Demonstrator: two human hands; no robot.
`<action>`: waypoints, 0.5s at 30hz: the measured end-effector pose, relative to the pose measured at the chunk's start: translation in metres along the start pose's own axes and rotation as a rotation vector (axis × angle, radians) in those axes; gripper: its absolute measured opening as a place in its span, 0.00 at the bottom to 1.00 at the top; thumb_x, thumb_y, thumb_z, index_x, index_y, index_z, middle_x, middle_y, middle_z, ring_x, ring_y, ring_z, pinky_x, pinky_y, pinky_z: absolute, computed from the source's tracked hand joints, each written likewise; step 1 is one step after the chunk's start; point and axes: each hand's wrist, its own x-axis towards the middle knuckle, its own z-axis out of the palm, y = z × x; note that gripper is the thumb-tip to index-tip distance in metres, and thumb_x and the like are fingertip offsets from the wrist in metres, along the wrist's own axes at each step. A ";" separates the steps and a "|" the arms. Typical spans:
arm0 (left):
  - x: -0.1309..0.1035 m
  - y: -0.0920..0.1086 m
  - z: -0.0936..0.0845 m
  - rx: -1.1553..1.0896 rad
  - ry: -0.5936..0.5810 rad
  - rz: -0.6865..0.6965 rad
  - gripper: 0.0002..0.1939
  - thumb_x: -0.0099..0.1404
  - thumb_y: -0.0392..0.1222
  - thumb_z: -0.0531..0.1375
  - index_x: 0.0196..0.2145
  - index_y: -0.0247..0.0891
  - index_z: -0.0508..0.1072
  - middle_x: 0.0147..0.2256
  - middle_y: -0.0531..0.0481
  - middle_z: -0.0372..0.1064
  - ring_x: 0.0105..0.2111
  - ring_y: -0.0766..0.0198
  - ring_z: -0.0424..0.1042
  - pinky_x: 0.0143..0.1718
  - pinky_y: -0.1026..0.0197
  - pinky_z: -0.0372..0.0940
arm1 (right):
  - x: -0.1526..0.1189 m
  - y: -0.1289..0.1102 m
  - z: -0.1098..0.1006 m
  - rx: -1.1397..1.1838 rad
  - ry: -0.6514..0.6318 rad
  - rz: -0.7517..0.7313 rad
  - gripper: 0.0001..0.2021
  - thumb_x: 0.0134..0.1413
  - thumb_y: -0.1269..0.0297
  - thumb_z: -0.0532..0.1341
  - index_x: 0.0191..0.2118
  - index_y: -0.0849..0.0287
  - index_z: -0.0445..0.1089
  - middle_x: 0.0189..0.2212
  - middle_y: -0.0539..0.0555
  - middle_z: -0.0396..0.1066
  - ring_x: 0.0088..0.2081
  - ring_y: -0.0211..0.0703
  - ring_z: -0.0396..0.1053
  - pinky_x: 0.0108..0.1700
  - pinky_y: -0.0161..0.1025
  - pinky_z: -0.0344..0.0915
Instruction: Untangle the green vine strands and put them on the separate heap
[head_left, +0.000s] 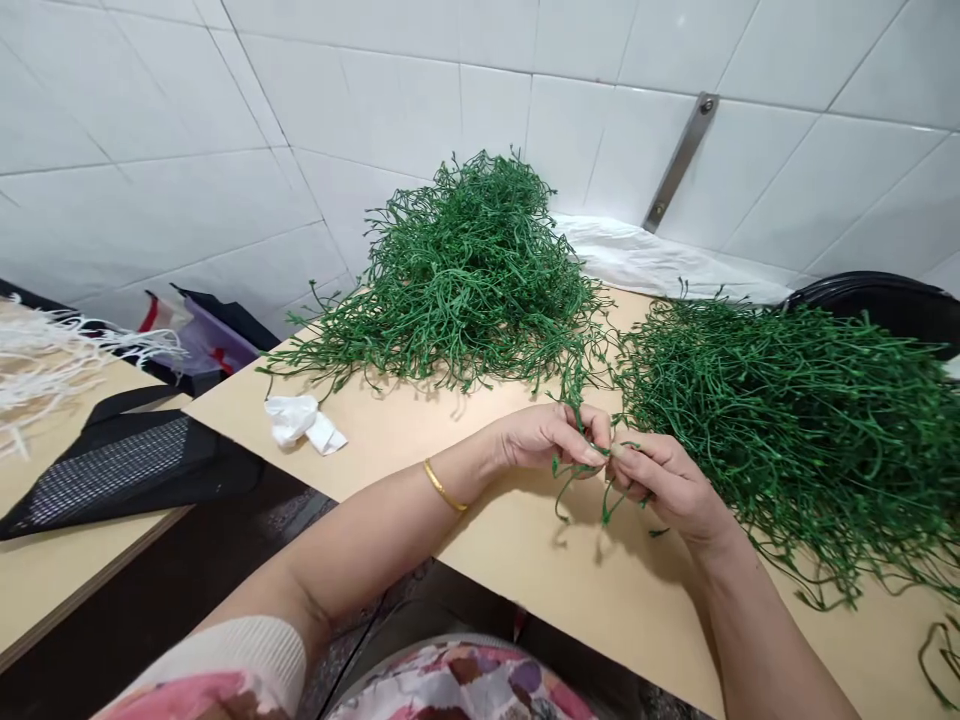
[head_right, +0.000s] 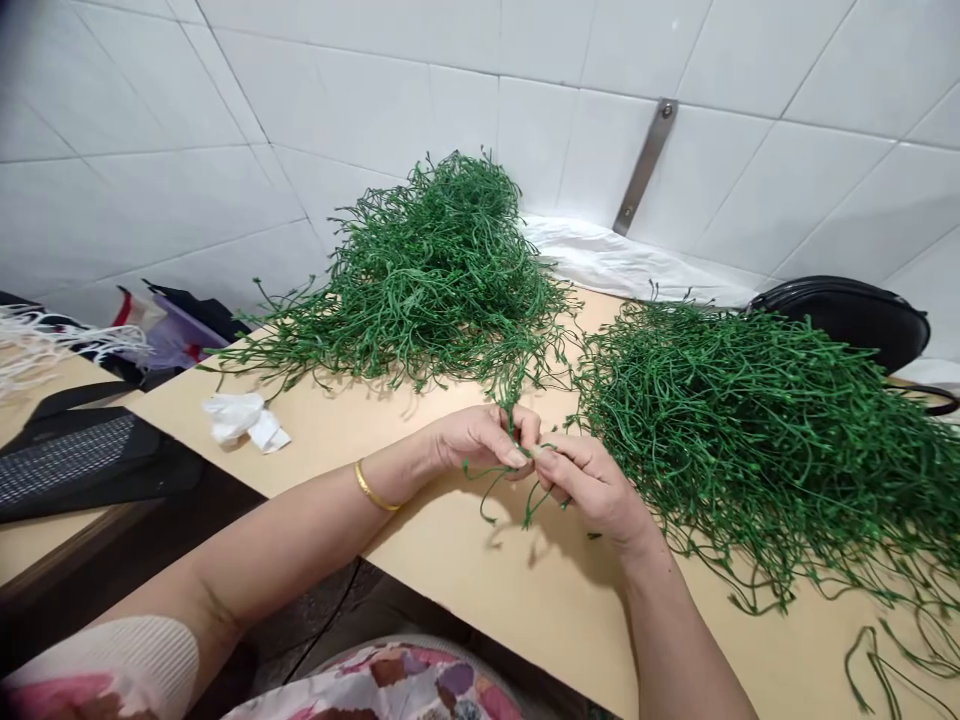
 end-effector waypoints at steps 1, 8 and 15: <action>-0.001 0.000 0.000 -0.010 -0.031 -0.005 0.12 0.36 0.38 0.68 0.20 0.34 0.69 0.15 0.55 0.63 0.18 0.71 0.60 0.21 0.65 0.52 | -0.001 -0.001 0.002 0.048 -0.031 -0.002 0.19 0.55 0.53 0.52 0.18 0.59 0.54 0.16 0.46 0.49 0.18 0.31 0.46 0.19 0.33 0.44; -0.004 0.005 0.006 -0.002 0.003 0.009 0.13 0.37 0.38 0.68 0.20 0.33 0.68 0.17 0.55 0.63 0.19 0.72 0.60 0.22 0.66 0.53 | 0.001 -0.002 0.008 0.186 0.030 0.000 0.19 0.54 0.54 0.54 0.18 0.58 0.53 0.14 0.44 0.46 0.16 0.29 0.43 0.19 0.33 0.41; 0.006 0.000 0.007 0.183 0.260 0.156 0.17 0.50 0.50 0.62 0.21 0.35 0.63 0.19 0.54 0.58 0.20 0.72 0.57 0.23 0.66 0.52 | 0.014 0.006 0.006 -0.202 0.320 -0.026 0.17 0.56 0.53 0.51 0.22 0.59 0.58 0.17 0.45 0.50 0.20 0.32 0.48 0.22 0.32 0.47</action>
